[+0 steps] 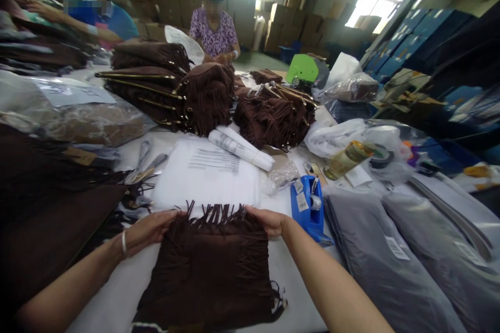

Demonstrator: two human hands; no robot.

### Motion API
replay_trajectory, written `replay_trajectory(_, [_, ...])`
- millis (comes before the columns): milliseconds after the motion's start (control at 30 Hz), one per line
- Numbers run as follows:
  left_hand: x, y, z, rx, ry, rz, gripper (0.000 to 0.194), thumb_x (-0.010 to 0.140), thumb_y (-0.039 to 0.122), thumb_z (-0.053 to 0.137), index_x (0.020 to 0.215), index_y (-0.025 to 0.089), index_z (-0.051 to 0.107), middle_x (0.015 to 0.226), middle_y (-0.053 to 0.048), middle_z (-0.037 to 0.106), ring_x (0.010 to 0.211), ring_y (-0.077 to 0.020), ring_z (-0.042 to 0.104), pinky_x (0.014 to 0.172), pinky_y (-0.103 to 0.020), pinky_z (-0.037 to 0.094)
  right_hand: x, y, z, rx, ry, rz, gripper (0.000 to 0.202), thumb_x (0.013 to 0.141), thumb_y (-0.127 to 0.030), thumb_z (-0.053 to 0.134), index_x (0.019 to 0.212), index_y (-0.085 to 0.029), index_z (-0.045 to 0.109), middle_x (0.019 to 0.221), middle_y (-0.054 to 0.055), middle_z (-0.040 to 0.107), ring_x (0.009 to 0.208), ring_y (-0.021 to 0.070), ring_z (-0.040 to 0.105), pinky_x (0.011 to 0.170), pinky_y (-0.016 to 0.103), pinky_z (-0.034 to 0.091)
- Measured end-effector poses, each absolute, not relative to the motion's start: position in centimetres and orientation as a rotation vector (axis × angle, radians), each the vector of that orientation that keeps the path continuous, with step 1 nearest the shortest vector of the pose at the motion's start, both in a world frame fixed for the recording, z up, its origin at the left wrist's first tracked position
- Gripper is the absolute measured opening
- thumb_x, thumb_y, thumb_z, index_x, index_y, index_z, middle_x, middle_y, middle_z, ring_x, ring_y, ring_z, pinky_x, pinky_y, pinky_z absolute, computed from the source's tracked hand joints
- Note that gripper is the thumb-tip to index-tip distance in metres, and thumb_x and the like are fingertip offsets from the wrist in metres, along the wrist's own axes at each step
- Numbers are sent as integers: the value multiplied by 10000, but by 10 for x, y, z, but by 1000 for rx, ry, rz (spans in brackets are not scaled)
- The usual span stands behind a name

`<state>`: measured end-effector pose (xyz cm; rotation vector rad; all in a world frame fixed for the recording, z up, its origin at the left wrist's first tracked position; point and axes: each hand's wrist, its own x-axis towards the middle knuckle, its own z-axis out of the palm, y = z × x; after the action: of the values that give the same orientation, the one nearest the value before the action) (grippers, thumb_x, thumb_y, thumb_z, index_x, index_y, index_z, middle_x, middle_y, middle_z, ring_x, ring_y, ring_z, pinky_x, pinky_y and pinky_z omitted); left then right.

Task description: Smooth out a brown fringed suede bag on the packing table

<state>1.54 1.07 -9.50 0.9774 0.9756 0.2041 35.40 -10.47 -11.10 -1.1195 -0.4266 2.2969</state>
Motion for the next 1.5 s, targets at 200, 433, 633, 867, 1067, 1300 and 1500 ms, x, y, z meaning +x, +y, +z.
replay_trajectory(200, [53,28,-98,792,639,-14,442,808,432,625,1145,146,615,1121,-98,664,1114,-236,571,992,-355,414,341,-76,-130,-1007,-560,2388,615,907,-622,310,1043,-98,602,972,100,677,903,162,652,910,291,455])
replay_trajectory(433, [78,19,-70,1102,379,13,416,902,404,482,1243,177,557,1216,-69,615,1144,-240,545,1053,-388,342,320,-76,-92,-971,-856,2239,736,891,-677,160,1118,-135,602,1108,94,649,1093,211,574,1015,372,373])
replay_trajectory(633, [48,-47,-77,2055,433,126,442,915,358,460,1352,303,416,1374,-10,482,1262,-231,434,1104,-437,276,288,-134,-53,-1137,-2102,1351,520,928,-520,362,1344,-220,448,1386,78,456,1309,208,359,1114,403,205])
replay_trajectory(867, [22,-108,-102,2407,391,214,521,937,267,415,1423,338,240,1461,1,350,1357,-214,281,1101,-452,292,271,-197,-57,-1042,-1887,1243,492,956,-501,261,1226,-230,571,1209,64,617,1244,207,453,1082,432,284])
replay_trajectory(1067, [24,-113,-100,2479,452,288,468,928,250,440,1381,314,343,1415,-6,426,1317,-196,362,1085,-420,330,285,-162,-46,-1336,-1688,943,423,959,-434,323,1245,-219,550,1274,71,567,1228,210,469,1056,415,345])
replay_trajectory(1300, [9,-102,-74,2230,845,512,236,908,352,455,998,264,655,973,-7,707,965,-162,636,935,-268,464,247,-164,-76,-1362,-2392,785,498,934,-466,398,1385,-255,381,1463,47,335,1377,235,216,1139,464,153])
replay_trajectory(1500, [-7,-32,-93,1419,1499,431,465,828,577,394,881,163,599,727,-62,656,702,-223,639,665,-341,513,247,-172,-81,-1377,-2354,692,477,939,-463,392,1375,-269,394,1437,30,384,1357,218,274,1136,452,189])
